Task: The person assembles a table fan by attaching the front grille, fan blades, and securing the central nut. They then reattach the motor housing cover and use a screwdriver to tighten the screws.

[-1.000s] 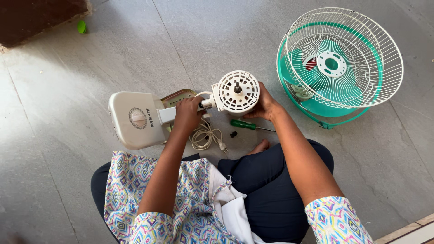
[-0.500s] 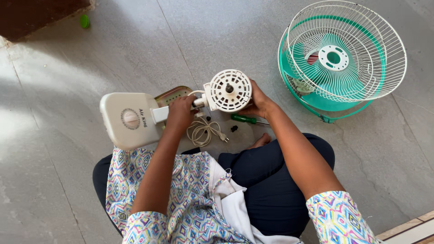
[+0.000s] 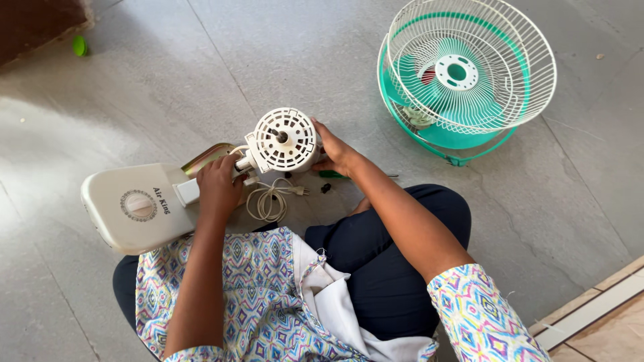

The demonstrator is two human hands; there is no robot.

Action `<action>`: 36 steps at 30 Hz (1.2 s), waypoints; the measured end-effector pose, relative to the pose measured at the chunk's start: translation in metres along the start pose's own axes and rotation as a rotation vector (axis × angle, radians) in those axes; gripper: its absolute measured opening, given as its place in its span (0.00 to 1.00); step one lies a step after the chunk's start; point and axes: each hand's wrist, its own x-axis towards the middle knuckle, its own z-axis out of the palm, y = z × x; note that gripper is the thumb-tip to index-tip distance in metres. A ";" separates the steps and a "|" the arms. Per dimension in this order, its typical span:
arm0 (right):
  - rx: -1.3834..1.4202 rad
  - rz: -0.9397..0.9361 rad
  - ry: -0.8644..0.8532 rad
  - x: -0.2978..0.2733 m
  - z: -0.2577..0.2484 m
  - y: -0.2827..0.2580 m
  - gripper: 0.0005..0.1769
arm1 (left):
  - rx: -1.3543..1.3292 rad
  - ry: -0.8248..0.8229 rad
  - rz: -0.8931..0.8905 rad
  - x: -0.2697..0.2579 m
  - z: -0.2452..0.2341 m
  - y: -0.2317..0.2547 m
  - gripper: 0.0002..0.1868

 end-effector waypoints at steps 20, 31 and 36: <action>0.025 -0.303 0.169 -0.051 -0.036 -0.013 0.40 | 0.006 0.701 0.025 -0.106 -0.107 0.016 0.12; -1.177 -0.493 1.222 -0.125 -0.159 0.007 0.37 | -0.193 0.611 0.145 -0.093 -0.069 0.032 0.13; -1.200 -0.500 1.057 -0.096 -0.187 0.018 0.26 | -0.316 0.477 0.150 -0.091 -0.066 0.039 0.16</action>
